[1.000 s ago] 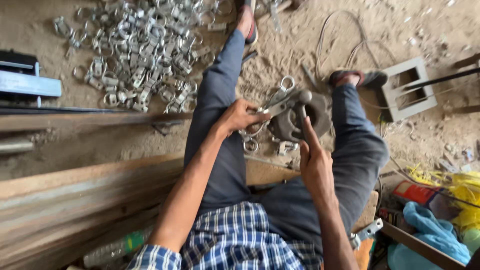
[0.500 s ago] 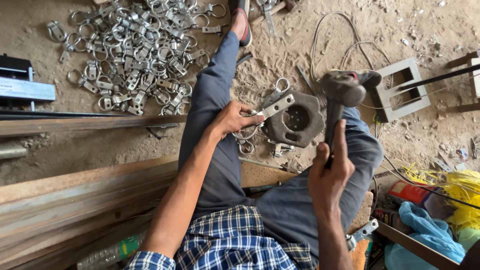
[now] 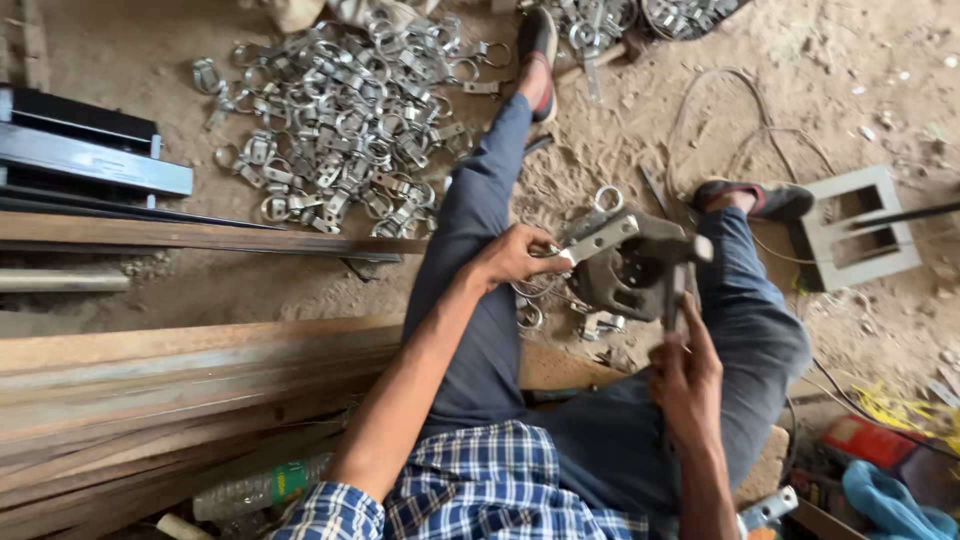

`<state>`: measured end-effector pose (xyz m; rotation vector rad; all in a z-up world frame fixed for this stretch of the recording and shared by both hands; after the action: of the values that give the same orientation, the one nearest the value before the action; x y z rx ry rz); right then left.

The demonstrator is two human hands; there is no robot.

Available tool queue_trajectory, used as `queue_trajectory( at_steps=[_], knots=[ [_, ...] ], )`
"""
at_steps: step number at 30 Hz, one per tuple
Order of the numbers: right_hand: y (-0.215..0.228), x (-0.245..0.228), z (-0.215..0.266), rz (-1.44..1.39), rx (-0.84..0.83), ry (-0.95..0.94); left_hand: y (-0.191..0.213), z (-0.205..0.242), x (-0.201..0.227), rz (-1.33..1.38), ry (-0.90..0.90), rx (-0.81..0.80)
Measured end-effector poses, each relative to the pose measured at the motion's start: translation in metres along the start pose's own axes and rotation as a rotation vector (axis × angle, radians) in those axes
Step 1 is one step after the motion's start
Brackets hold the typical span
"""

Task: The person sits on the ground and uses a hammer to strike metal parts placed on a circular anvil. They repeatedly pick up metal pieces from a pile, position them on the anvil, and hit them with the hammer.

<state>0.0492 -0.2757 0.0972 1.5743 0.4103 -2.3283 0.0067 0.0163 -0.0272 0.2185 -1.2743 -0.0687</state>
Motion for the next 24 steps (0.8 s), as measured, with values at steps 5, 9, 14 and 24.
queue_trajectory(
  at_steps=[5, 9, 14, 24],
  knots=[
    [0.035, 0.012, 0.008, -0.157, 0.123, 0.013, 0.003, -0.003, -0.003, -0.009, -0.075, 0.067],
    [0.073, 0.046, -0.009, -0.519, 0.231, 0.066, 0.006, 0.001, 0.0, 0.255, -0.074, 0.114],
    [0.096, 0.07, -0.022, -0.453, 0.3, -0.028, 0.009, -0.002, 0.005, 0.262, -0.021, 0.22],
    [0.06, 0.045, -0.004, -0.346, 0.151, -0.122, 0.009, 0.003, 0.015, 0.249, 0.018, 0.241]
  ],
)
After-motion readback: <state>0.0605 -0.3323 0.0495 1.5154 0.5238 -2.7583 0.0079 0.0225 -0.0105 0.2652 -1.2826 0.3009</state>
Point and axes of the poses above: each hand's wrist, its own z-axis away from the middle knuckle, its own y-axis out of the back of the hand, x = y × z, the point moved 1 cm from there along -z, towards the middle knuckle, and after that the axes turned 13 degrees about -z, right-handed, at the moved point
